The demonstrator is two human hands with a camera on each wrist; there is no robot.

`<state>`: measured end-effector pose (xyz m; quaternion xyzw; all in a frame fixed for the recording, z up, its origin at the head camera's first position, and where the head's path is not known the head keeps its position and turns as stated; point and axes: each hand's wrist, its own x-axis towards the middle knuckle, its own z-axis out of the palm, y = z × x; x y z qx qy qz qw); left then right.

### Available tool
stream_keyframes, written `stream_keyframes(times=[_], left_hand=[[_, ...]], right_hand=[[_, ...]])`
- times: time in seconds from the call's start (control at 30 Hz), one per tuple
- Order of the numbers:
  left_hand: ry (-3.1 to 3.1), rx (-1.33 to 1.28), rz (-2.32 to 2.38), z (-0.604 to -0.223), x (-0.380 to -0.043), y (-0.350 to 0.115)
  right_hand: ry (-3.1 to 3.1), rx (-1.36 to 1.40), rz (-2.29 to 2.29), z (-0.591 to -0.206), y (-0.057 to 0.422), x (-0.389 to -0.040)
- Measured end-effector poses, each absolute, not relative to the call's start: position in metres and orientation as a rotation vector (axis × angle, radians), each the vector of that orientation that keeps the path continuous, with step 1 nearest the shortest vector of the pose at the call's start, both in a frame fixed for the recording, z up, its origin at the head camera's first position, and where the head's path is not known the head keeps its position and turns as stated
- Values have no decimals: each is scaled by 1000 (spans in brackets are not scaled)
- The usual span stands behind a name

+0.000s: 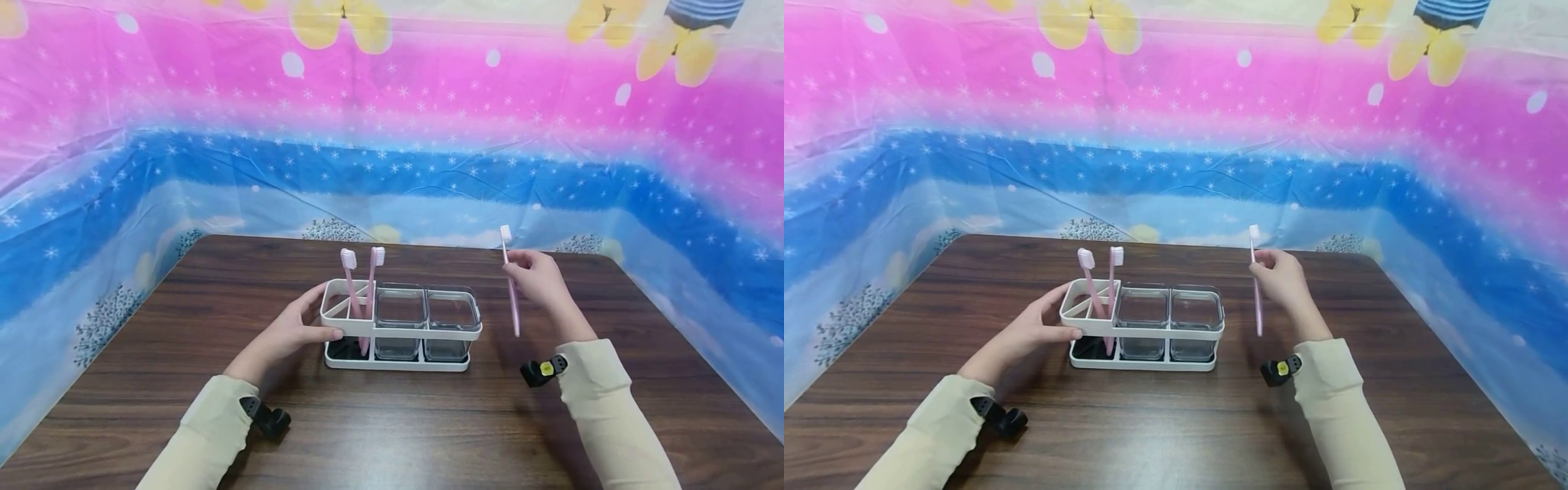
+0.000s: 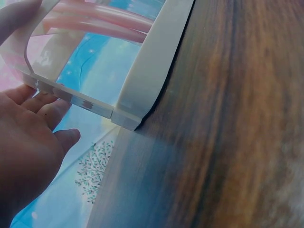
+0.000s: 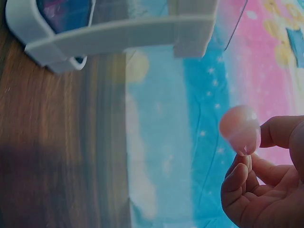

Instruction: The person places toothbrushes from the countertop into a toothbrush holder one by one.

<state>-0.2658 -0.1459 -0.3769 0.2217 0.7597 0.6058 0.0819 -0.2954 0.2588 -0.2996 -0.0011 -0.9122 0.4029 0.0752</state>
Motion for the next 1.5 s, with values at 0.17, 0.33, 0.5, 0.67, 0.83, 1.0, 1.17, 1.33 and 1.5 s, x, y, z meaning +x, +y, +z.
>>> stream_keyframes(times=[0.17, 0.33, 0.5, 0.67, 0.83, 1.0, 1.17, 1.33, 1.5], left_hand=[[2267, 667, 1808, -378, -267, -146], [2267, 675, 1809, -377, -267, -145], [2266, 675, 1814, -378, -267, -145], [2266, 668, 1817, -379, -267, -145], [2263, 676, 1824, -379, -268, -145], [2266, 685, 1824, -378, -268, -145], [2262, 682, 1826, -378, -267, -145], [2267, 677, 1818, -378, -267, -145], [2266, 679, 1818, -377, -267, -145]], right_hand=[[-2701, 71, 1239, -289, 250, -288], [-2663, 173, 1266, -278, 237, -280], [-2639, 238, 1298, -271, 224, -273], [-2606, 284, 1369, -266, 212, -266], [-2570, 330, 1415, -261, 200, -260], [-2548, 359, 1440, -259, 190, -258], [-2541, 361, 1470, -259, 178, -258], [-2539, 390, 1490, -260, 166, -256], [-2538, 410, 1510, -258, 154, -253]])
